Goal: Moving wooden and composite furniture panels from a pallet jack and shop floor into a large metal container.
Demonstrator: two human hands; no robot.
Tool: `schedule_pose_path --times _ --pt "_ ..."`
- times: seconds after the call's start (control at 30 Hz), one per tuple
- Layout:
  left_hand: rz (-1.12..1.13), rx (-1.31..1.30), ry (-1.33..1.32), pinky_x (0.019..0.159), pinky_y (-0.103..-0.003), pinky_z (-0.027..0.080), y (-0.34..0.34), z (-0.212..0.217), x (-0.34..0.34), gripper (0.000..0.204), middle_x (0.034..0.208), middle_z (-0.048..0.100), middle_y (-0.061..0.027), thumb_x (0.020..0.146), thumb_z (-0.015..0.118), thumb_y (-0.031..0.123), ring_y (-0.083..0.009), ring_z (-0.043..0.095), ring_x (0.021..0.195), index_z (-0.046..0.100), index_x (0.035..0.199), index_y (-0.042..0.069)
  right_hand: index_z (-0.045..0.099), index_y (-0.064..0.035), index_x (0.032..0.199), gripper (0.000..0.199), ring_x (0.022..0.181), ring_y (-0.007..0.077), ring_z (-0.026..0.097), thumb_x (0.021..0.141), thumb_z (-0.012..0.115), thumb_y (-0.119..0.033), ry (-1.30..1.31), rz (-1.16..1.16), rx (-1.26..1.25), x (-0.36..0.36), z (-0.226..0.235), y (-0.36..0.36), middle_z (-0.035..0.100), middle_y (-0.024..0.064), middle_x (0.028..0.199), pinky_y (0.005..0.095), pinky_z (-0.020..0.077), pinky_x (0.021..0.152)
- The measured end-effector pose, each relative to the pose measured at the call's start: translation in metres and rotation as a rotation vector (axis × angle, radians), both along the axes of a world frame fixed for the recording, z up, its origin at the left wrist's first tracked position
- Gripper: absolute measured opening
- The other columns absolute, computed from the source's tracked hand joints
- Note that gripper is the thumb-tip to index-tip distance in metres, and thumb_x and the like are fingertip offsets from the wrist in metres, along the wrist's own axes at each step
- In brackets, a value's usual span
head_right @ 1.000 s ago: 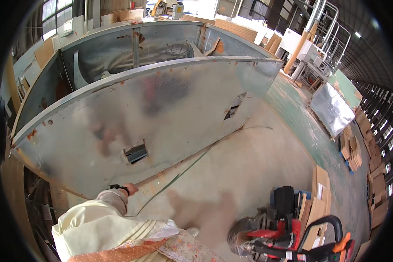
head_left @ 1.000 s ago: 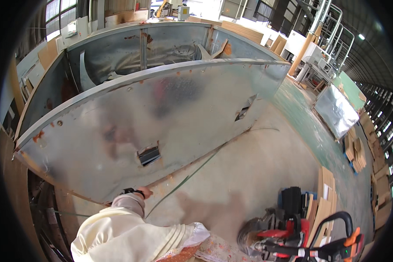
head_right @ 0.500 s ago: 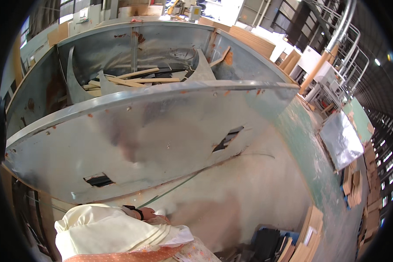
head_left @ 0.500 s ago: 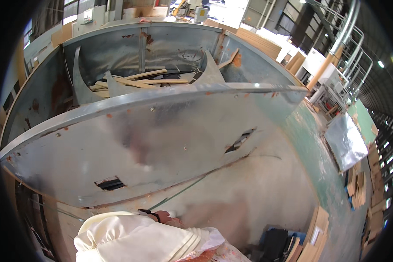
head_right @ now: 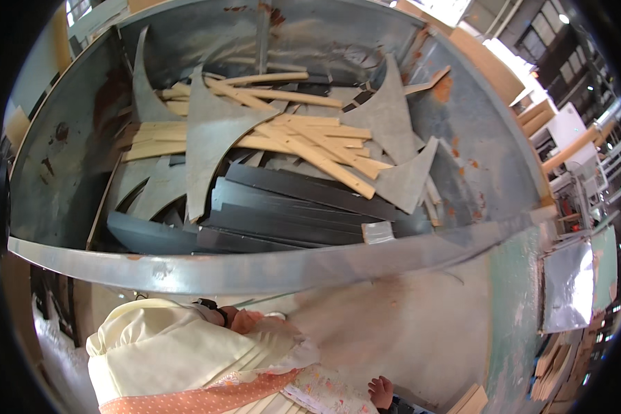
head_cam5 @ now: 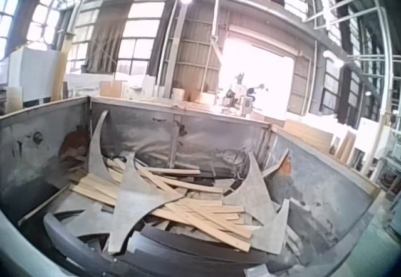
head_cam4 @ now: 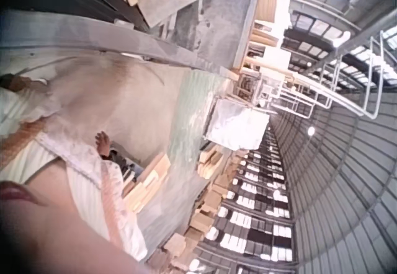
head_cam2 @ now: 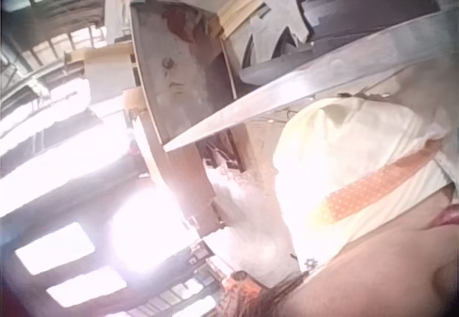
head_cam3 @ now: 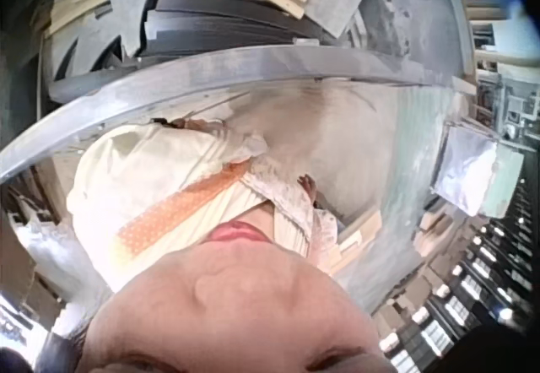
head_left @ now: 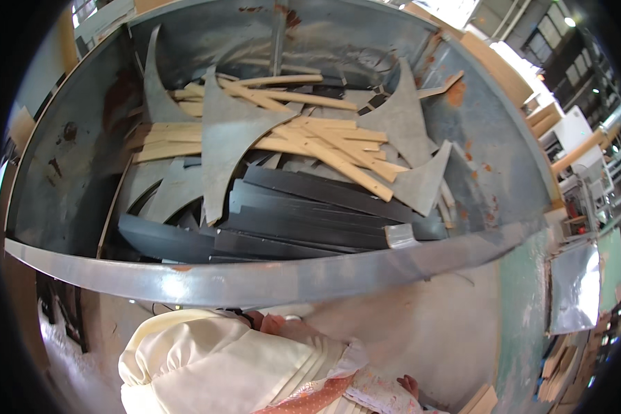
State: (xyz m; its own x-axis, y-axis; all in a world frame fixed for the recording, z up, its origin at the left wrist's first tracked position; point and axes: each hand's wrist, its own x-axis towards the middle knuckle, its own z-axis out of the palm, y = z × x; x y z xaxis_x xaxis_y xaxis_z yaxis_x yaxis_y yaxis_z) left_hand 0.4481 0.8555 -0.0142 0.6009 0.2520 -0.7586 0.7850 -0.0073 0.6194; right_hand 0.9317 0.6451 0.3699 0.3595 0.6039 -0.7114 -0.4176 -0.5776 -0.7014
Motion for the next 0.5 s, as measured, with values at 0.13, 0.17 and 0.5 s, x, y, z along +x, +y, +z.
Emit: schedule_pose_path --times 0.13,0.17,0.5 --pt "0.009 -0.064 0.12 0.076 -0.036 0.045 -0.129 0.031 -0.108 0.035 0.093 0.061 -0.0167 0.073 0.062 0.039 -0.0249 0.058 0.088 0.064 0.092 0.009 0.055 -0.0026 0.097 0.023 0.095 0.0226 0.054 0.092 0.043 -0.022 -0.035 0.178 -0.071 0.051 -0.054 0.069 0.058 0.0133 0.096 0.0361 0.0424 0.085" --pt "0.0 -0.076 0.157 0.076 -0.036 0.045 -0.156 0.052 -0.131 0.035 0.094 0.061 -0.0164 0.073 0.062 0.039 -0.0254 0.057 0.09 0.063 0.093 0.01 0.055 -0.0026 0.097 0.024 0.095 0.0229 0.054 0.092 0.043 -0.022 -0.035 0.212 -0.082 0.062 -0.067 0.083 0.058 0.0135 0.096 0.0362 0.0424 0.085" --pt "0.083 0.123 0.334 0.088 -0.041 0.043 -0.06 0.16 0.016 0.049 0.113 0.058 -0.013 0.07 0.063 0.039 -0.031 0.053 0.107 0.056 0.113 0.016 0.056 -0.0021 0.098 0.026 0.096 0.025 0.054 0.089 0.046 -0.024 -0.144 0.299 -0.042 0.174 -0.15 0.089 0.058 0.0149 0.097 0.0368 0.0427 0.085"
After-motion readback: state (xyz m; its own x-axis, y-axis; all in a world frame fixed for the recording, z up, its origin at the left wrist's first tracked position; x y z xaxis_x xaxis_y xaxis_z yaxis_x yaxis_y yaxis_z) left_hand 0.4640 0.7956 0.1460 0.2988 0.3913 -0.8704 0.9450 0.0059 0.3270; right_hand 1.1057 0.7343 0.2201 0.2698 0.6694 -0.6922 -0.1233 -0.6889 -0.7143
